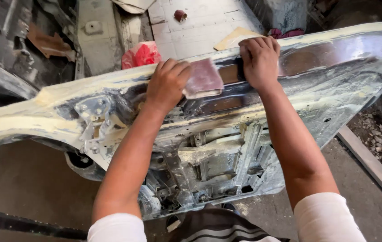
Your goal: The person sands the surface of a car door using a sanding block. They move the block back and forth across the door's frame and edges, applying pressure to smooth the surface.
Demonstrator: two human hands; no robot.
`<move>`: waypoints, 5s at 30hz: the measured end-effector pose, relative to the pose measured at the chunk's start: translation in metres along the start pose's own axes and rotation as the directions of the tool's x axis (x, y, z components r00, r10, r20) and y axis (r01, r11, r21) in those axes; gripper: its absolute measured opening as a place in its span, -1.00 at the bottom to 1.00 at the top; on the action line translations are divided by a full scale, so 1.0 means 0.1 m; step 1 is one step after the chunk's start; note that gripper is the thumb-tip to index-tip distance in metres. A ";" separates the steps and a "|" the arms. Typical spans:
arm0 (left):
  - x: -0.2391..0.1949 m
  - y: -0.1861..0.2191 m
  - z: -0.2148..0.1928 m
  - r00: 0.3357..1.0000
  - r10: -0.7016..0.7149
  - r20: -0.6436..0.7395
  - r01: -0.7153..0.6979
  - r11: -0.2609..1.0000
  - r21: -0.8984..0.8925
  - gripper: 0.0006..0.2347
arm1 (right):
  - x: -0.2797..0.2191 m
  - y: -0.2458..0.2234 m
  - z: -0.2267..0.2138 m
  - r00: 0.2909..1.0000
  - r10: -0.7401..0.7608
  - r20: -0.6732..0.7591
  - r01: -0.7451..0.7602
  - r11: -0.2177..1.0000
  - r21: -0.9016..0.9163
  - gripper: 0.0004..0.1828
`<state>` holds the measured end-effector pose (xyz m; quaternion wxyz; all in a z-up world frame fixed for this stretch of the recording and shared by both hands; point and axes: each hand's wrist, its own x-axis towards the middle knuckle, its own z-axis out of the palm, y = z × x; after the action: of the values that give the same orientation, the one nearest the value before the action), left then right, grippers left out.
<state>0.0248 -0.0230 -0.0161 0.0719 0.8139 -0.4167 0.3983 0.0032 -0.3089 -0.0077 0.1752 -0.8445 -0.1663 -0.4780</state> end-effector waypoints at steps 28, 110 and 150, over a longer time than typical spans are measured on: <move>0.37 0.47 0.60 0.999 -0.049 -0.002 0.049 0.998 -0.031 -0.76 | -0.02 0.12 -0.17 0.989 -0.046 0.137 0.029 0.992 0.125 -0.64; -0.04 1.02 -0.63 0.749 -0.348 -0.564 0.290 0.937 -0.194 -0.06 | -0.23 -0.67 -0.86 0.867 0.117 0.485 -0.398 0.748 0.531 -0.77; 0.46 0.25 -0.07 0.848 -0.527 0.059 0.437 0.631 -0.641 -0.82 | 0.42 -0.03 -0.06 0.934 -0.085 0.347 -0.293 0.374 0.880 -0.72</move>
<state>0.0175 -0.0648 0.0163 0.4730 0.7935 -0.2863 0.2542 0.0178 -0.3045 0.0319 0.6137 -0.6797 -0.3762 -0.1406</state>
